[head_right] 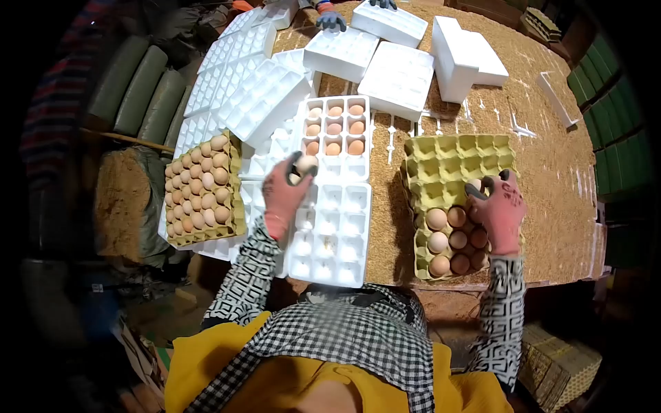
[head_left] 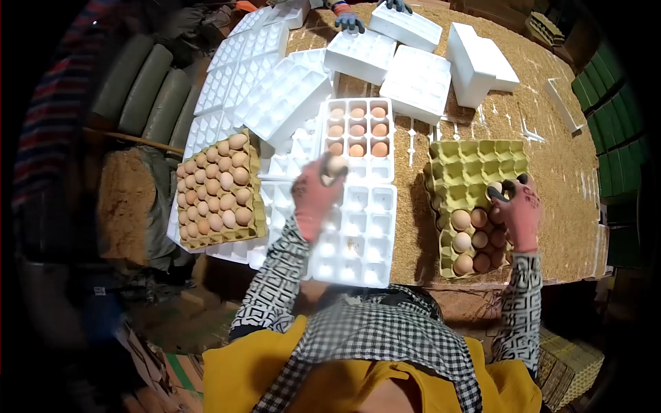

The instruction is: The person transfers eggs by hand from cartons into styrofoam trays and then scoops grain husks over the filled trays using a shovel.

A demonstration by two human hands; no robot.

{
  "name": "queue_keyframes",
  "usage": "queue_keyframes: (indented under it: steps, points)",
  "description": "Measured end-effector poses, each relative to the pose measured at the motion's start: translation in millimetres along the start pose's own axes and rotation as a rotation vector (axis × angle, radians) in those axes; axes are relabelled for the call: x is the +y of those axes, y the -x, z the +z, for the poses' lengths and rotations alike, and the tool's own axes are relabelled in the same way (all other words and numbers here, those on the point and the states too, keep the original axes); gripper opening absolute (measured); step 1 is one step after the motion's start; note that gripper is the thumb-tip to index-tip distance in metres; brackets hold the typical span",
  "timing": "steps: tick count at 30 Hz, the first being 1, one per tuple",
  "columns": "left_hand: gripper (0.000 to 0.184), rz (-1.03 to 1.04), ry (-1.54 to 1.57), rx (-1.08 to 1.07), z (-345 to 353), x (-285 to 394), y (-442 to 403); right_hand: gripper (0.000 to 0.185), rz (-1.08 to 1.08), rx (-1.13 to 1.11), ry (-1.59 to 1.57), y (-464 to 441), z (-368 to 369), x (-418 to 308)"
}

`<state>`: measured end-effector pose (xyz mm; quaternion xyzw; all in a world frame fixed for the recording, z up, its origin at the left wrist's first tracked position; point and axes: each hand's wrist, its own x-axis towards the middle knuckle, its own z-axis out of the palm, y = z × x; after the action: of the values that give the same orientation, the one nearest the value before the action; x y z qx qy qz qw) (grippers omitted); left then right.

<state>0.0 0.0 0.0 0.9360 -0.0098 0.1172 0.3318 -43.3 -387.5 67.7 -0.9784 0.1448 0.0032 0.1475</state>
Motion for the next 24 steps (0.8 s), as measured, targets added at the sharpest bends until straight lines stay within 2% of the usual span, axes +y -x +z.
queue_keyframes:
  steps: [1,2,3,4,5,6,8,9,10,11,13,14,15,17,18,19,21,22,23,24]
  points:
    - [0.049,-0.028,-0.037,0.030,3,1,-10,0.047,-0.052,0.111,-0.110,2,-4,-8]
    - [0.051,-0.059,0.053,-0.067,12,8,-13,0.047,-0.098,0.211,-0.220,11,-5,-15]
    - [0.054,-0.135,0.117,-0.228,-14,-26,-10,0.050,-0.161,0.145,-0.265,31,22,-74]
    - [0.056,-0.028,-0.033,-0.267,-2,-25,-12,0.050,-0.122,0.095,-0.452,33,40,-106]
    - [0.057,0.085,-0.184,-0.292,15,-28,-16,0.048,-0.226,0.132,-0.327,29,54,-136]
    - [0.060,0.206,-0.291,-0.215,44,-52,-17,0.041,-0.328,0.263,-0.109,20,83,-160]
    - [0.060,0.055,-0.200,-0.308,38,-35,-27,0.037,-0.240,-0.028,0.061,6,122,-192]
    - [0.060,-0.019,-0.163,-0.355,24,-22,-33,0.034,-0.283,-0.008,0.195,-3,160,-189]
    - [0.049,-0.085,-0.019,-0.413,1,-11,-34,0.031,-0.292,0.030,0.132,5,158,-192]
    - [0.046,-0.035,0.127,-0.302,-5,-18,-25,0.028,-0.301,0.068,0.070,16,156,-194]
    - [0.040,0.058,0.413,-0.058,-12,-33,-2,0.028,-0.310,-0.016,-0.297,36,142,-203]
    - [0.039,0.175,0.443,0.053,-10,-41,10,0.033,-0.472,0.024,-0.347,50,147,-201]
    - [0.042,0.116,0.472,0.015,-8,-47,24,0.037,-0.547,-0.117,-0.254,60,153,-201]
    - [0.046,0.208,0.295,0.065,23,-68,45,0.040,-0.566,-0.149,-0.126,63,185,-192]
    - [0.050,0.294,0.110,0.028,28,-68,43,0.041,-0.557,-0.087,-0.248,61,181,-190]
    - [0.050,0.323,-0.025,-0.018,33,-68,42,0.043,-0.435,-0.093,-0.448,62,170,-194]
    - [0.046,0.341,-0.139,-0.072,43,-68,40,0.046,-0.563,0.149,-0.452,56,175,-177]
    - [0.038,0.395,-0.257,-0.027,46,-66,38,0.046,-0.613,0.122,-0.330,51,169,-175]
    - [0.039,0.415,-0.249,-0.037,47,-67,36,0.040,-0.602,0.133,-0.254,51,184,-164]
    - [0.041,0.403,-0.174,-0.043,45,-68,35,0.038,-0.594,0.172,-0.353,51,173,-159]
